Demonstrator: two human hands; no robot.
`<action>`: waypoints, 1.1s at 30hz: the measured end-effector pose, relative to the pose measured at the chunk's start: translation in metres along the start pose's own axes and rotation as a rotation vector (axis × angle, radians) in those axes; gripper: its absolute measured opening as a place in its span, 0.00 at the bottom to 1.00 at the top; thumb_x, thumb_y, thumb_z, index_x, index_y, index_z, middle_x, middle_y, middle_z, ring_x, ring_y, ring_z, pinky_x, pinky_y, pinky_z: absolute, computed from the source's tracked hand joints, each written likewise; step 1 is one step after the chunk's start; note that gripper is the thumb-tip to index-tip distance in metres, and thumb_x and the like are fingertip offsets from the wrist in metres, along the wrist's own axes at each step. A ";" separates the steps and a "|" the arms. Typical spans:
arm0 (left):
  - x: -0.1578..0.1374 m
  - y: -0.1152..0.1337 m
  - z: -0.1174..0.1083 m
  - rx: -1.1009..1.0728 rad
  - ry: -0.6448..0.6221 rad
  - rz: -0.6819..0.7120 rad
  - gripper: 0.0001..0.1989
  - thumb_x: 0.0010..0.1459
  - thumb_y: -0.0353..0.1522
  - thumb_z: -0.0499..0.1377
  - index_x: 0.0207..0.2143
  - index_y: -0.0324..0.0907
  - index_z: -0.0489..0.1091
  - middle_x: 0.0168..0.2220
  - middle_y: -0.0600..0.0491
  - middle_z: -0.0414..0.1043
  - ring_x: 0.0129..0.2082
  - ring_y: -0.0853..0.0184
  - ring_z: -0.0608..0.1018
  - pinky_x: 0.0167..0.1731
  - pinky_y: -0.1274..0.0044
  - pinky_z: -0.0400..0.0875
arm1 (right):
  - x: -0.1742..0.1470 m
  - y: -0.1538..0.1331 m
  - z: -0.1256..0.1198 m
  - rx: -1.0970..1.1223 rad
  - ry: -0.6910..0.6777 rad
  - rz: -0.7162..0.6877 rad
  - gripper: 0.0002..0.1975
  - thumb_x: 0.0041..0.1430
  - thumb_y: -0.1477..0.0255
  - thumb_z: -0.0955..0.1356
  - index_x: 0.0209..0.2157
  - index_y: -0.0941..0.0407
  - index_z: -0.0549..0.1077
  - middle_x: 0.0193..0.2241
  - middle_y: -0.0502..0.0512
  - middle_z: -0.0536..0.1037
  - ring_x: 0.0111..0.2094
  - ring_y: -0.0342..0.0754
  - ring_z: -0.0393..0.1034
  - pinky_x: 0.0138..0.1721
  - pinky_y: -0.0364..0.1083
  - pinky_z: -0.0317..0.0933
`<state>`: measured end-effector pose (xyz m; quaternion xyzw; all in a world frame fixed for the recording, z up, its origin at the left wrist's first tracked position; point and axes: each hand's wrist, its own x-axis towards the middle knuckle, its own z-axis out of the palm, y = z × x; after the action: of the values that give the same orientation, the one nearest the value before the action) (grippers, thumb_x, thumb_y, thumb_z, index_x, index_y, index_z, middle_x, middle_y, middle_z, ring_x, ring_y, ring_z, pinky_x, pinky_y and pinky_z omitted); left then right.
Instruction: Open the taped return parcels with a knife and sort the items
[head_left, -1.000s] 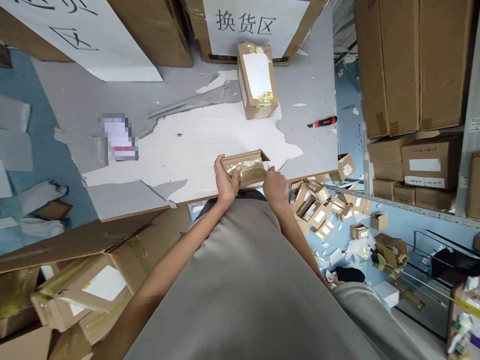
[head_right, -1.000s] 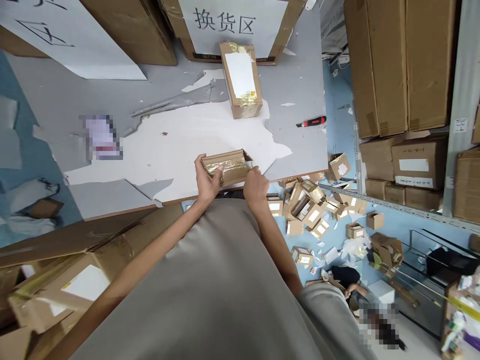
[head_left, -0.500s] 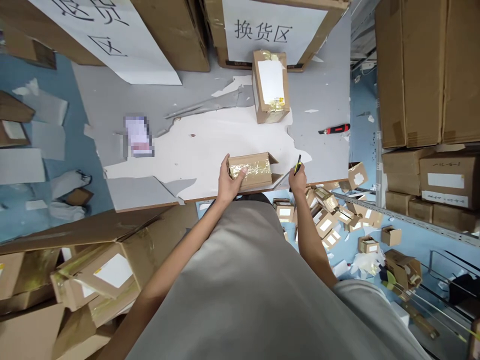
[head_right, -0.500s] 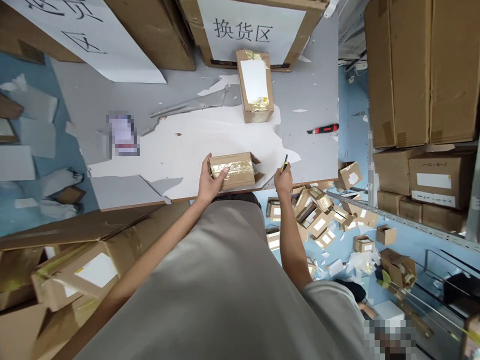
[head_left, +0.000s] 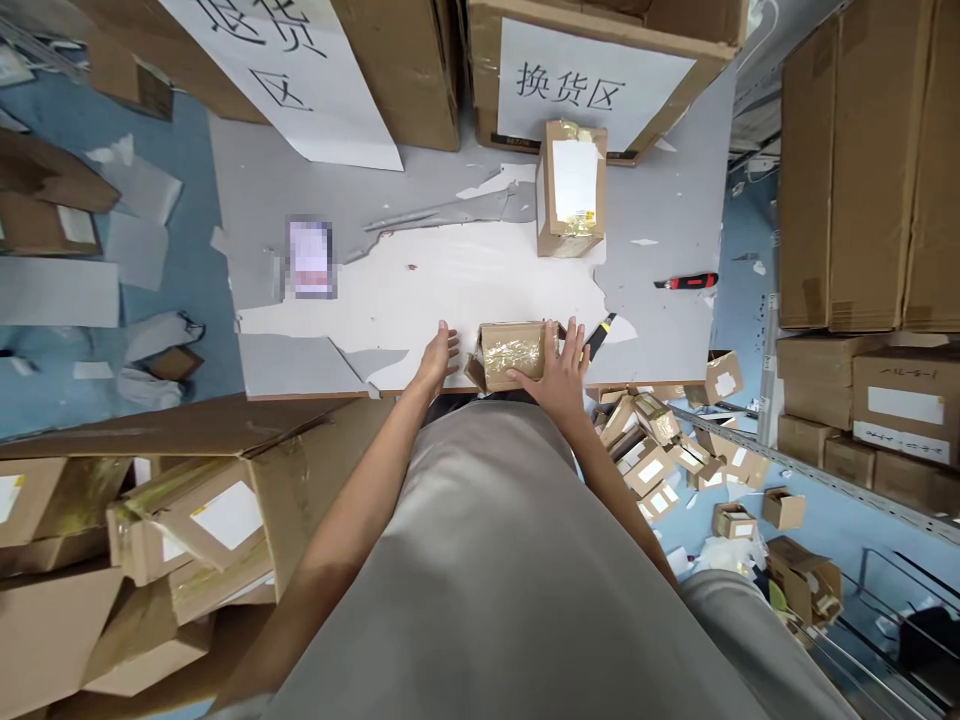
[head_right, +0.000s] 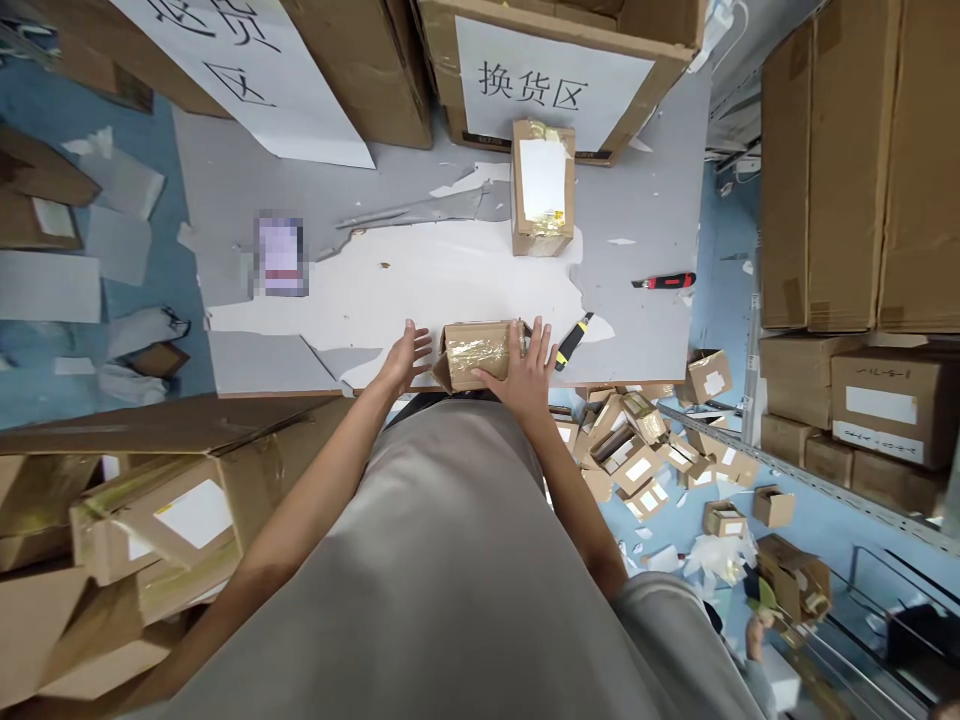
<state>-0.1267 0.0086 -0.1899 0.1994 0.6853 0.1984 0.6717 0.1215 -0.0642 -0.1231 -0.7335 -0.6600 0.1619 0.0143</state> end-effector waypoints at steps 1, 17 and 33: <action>0.005 -0.004 0.003 0.002 -0.015 -0.046 0.40 0.75 0.63 0.46 0.68 0.44 0.72 0.76 0.33 0.67 0.74 0.44 0.72 0.67 0.54 0.74 | 0.003 0.002 0.001 -0.022 -0.008 -0.001 0.56 0.73 0.35 0.63 0.85 0.58 0.49 0.85 0.74 0.41 0.85 0.76 0.33 0.79 0.78 0.42; 0.005 0.001 0.033 -0.146 -0.114 0.174 0.30 0.64 0.56 0.68 0.58 0.49 0.73 0.64 0.40 0.77 0.60 0.54 0.81 0.54 0.58 0.86 | 0.019 0.058 -0.005 0.712 0.096 0.198 0.56 0.69 0.41 0.72 0.84 0.57 0.51 0.79 0.73 0.63 0.80 0.62 0.59 0.77 0.62 0.61; -0.025 0.003 -0.010 0.014 0.099 0.461 0.13 0.58 0.44 0.66 0.36 0.45 0.71 0.67 0.42 0.74 0.64 0.53 0.80 0.64 0.57 0.80 | 0.071 0.041 0.052 1.106 -0.087 0.259 0.44 0.72 0.39 0.65 0.70 0.61 0.73 0.71 0.74 0.76 0.72 0.58 0.73 0.71 0.58 0.69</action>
<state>-0.1359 -0.0020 -0.1673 0.3454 0.6552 0.3511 0.5728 0.1528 -0.0101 -0.1970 -0.6844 -0.3815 0.5138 0.3493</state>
